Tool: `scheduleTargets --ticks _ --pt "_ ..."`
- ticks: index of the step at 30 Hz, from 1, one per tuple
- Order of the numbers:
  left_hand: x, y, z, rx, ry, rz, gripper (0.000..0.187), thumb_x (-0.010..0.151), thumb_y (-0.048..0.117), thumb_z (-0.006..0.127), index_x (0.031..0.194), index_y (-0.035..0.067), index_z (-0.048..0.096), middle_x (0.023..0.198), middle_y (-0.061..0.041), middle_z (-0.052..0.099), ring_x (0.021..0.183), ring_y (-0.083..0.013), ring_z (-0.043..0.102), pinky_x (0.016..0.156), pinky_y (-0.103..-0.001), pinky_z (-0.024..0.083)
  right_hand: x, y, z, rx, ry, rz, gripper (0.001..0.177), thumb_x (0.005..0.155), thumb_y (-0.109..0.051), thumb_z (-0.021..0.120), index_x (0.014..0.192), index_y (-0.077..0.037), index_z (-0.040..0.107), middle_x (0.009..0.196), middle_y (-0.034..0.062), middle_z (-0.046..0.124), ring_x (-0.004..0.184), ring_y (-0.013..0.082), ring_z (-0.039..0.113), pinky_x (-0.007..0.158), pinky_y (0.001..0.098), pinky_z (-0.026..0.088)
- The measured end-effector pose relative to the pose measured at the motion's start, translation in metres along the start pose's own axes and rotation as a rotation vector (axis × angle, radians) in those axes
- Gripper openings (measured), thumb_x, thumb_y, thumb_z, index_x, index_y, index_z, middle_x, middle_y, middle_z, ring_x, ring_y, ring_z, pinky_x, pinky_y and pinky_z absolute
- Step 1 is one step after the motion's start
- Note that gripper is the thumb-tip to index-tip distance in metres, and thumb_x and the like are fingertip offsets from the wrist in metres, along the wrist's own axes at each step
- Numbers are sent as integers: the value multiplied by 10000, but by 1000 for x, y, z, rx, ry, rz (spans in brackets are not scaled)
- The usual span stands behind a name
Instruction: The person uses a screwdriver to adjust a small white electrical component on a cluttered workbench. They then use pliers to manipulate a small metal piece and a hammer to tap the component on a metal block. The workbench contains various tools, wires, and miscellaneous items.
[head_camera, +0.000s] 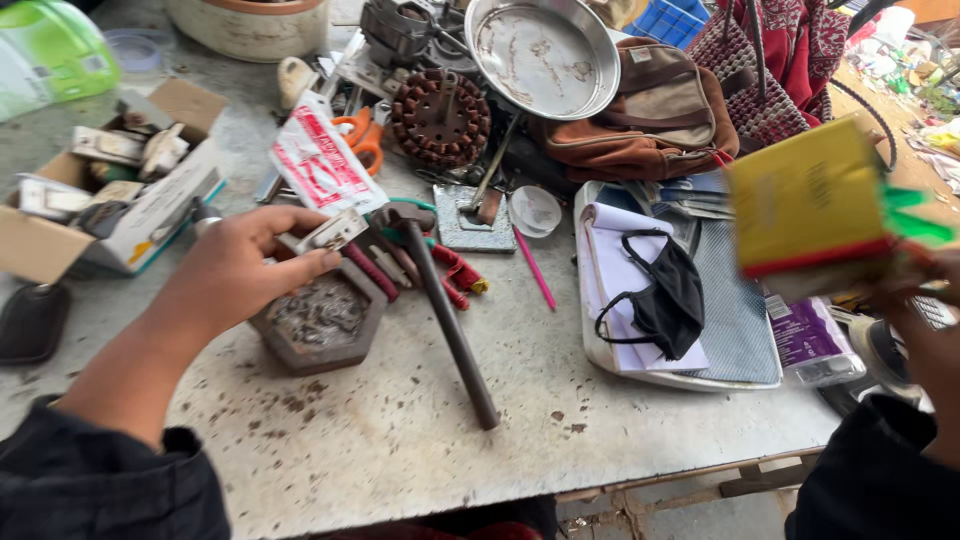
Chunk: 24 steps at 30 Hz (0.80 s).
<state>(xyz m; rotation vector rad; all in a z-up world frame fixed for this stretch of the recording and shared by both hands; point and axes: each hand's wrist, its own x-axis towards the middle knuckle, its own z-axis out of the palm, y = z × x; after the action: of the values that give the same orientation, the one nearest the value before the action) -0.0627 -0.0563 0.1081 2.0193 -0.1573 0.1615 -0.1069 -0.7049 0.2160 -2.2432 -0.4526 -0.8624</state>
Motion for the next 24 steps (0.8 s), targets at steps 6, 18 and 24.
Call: scheduleTargets --ticks 6,18,24 --pt "-3 -12 -4 -80 -27 -84 448 819 273 821 1222 92 747 772 -56 771 643 -91 686 598 -260 527 -25 -143 114 -67 -618 -22 366 701 -81 847 1046 -54 727 1096 67 679 1040 215 683 875 337 548" --pt "-4 -6 -7 -55 -25 123 422 808 273 830 1165 65 744 877 -52 801 687 -75 712 641 -259 558 21 -163 205 -337 -629 -260 384 801 -49 681 1185 -68 690 1065 96 662 1071 300 639 925 411 511" --pt "-7 2 -4 -178 -78 -26 479 829 245 805 1272 100 694 905 -31 788 700 -72 684 621 -252 551 47 -171 197 -552 -366 -34 197 948 -213 657 1100 -126 748 1028 79 728 1043 280 683 910 403 534"
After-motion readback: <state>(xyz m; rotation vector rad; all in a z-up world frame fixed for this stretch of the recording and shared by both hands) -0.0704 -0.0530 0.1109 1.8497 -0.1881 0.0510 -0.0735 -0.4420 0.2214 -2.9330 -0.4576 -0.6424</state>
